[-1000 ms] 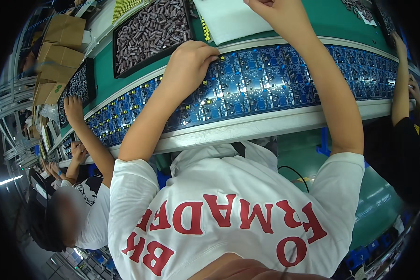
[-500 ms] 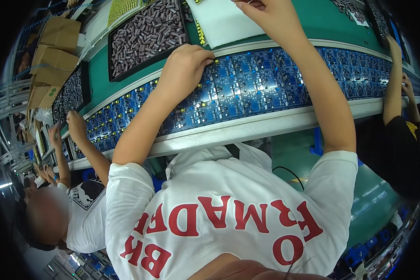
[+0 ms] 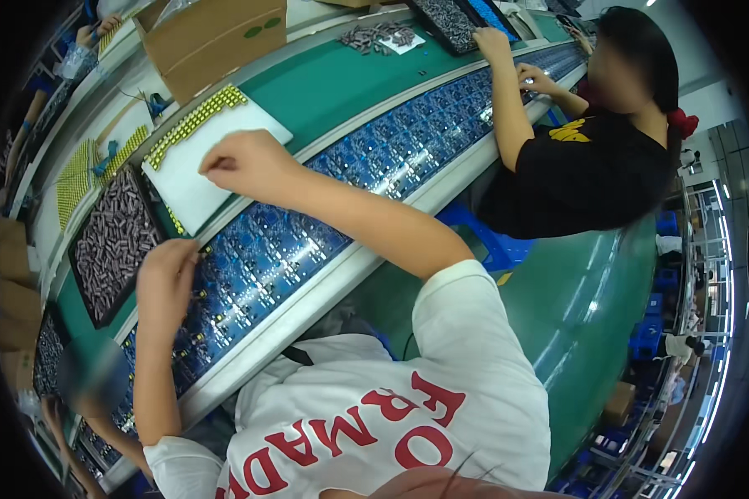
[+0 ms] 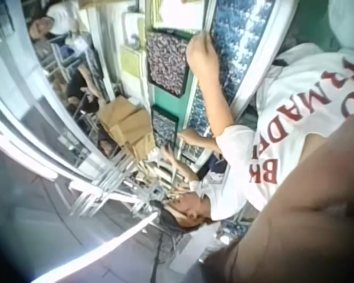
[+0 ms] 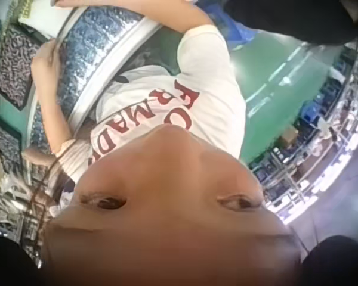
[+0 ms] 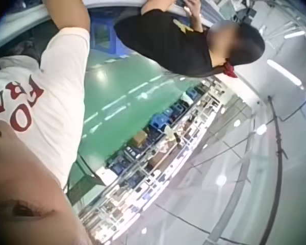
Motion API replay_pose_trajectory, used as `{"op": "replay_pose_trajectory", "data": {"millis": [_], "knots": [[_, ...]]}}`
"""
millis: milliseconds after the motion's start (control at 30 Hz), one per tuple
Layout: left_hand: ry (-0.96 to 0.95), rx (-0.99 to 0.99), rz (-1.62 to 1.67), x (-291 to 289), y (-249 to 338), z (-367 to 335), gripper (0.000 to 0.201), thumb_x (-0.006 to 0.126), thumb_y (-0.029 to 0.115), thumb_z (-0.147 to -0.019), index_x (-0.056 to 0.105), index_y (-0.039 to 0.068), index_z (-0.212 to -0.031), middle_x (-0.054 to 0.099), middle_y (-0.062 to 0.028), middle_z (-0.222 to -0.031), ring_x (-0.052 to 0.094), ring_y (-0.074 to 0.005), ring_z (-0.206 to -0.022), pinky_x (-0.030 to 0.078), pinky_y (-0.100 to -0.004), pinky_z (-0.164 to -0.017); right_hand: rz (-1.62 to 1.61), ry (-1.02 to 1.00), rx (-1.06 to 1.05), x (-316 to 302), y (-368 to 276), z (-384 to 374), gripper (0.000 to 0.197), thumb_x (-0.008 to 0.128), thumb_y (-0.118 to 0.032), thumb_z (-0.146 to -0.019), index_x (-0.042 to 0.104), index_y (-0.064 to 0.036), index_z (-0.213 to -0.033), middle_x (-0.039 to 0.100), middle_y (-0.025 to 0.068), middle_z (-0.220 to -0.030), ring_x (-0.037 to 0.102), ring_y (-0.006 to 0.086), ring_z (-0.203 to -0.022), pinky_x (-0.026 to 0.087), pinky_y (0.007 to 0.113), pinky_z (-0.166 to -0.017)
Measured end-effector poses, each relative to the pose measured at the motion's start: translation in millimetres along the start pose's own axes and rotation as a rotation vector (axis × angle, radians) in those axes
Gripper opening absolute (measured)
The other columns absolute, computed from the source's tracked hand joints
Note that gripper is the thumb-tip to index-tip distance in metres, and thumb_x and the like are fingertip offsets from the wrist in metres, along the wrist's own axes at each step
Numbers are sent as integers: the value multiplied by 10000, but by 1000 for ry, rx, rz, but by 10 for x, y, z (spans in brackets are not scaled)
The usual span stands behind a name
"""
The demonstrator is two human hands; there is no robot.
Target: Placing small electronic components onto blue printed circuit boards on a factory assembly line.
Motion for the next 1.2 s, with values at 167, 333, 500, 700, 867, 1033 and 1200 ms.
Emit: {"op": "replay_pose_trajectory", "data": {"millis": [167, 333, 500, 700, 867, 1033, 1200], "knots": [[247, -442, -235, -617, -1147, 8, 225, 686, 94, -953, 712, 3, -1158, 720, -192, -1055, 703, -322, -948, 542, -382, -855, -213, -116, 234, -109, 17, 321, 188, 761, -80, -852, 782, -21, -1029, 775, 98, -934, 736, 166, -861, 587, 306, -786], [197, -394, -140, -461, -1671, 109, 216, 692, 119, -948, 722, 8, -1131, 723, -189, -1045, 703, -329, -937, 541, -383, -852, -264, -216, 354, -28, 1, 506, 218, 767, -62, -868, 767, -2, -1077, 774, 79, -984, 728, 140, -901, 587, 288, -827], [171, -348, -230, -458, -1770, 53, 232, 750, 184, -906, 725, 17, -1065, 729, -184, -997, 713, -307, -907, 541, -383, -823, -149, -256, 315, 124, -114, 618, 235, 766, -65, -876, 762, -16, -1106, 762, 85, -1024, 720, 141, -913, 576, 288, -850], [206, -240, -126, -531, -1594, 13, 187, 717, 175, -940, 709, 62, -1089, 745, -137, -960, 723, -307, -903, 556, -381, -809, 48, -303, 247, 178, -230, 717, 225, 772, -123, -870, 776, -59, -1086, 754, 73, -1012, 710, 157, -882, 563, 298, -826], [360, -205, -131, -502, -1167, 178, 164, 683, 150, -965, 705, 42, -1086, 748, -124, -987, 720, -315, -911, 566, -386, -833, 188, -388, 209, 401, -358, 768, 219, 761, -117, -866, 774, -63, -1078, 751, 89, -1012, 713, 200, -900, 567, 323, -828], [186, -276, 181, -407, -553, 257, 156, 689, 126, -955, 711, 43, -1085, 743, -109, -988, 707, -313, -910, 559, -380, -859, 416, -417, -171, 560, -513, 760, 197, 754, -74, -843, 765, -71, -1039, 739, 108, -999, 690, 272, -940, 561, 371, -835], [366, 61, 25, -434, -259, 369, 161, 705, 114, -921, 726, 33, -1059, 747, -128, -970, 719, -319, -906, 567, -418, -840, 439, -436, -82, 643, -534, 749, 161, 761, -67, -828, 749, -68, -989, 731, 104, -985, 670, 303, -961, 549, 407, -848]]}}
Point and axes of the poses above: each hand's wrist, its own z-axis away from the middle knuckle, its own x-axis out of the palm, y = z × x, the point moved 5 cm from there along -z, towards the middle knuckle
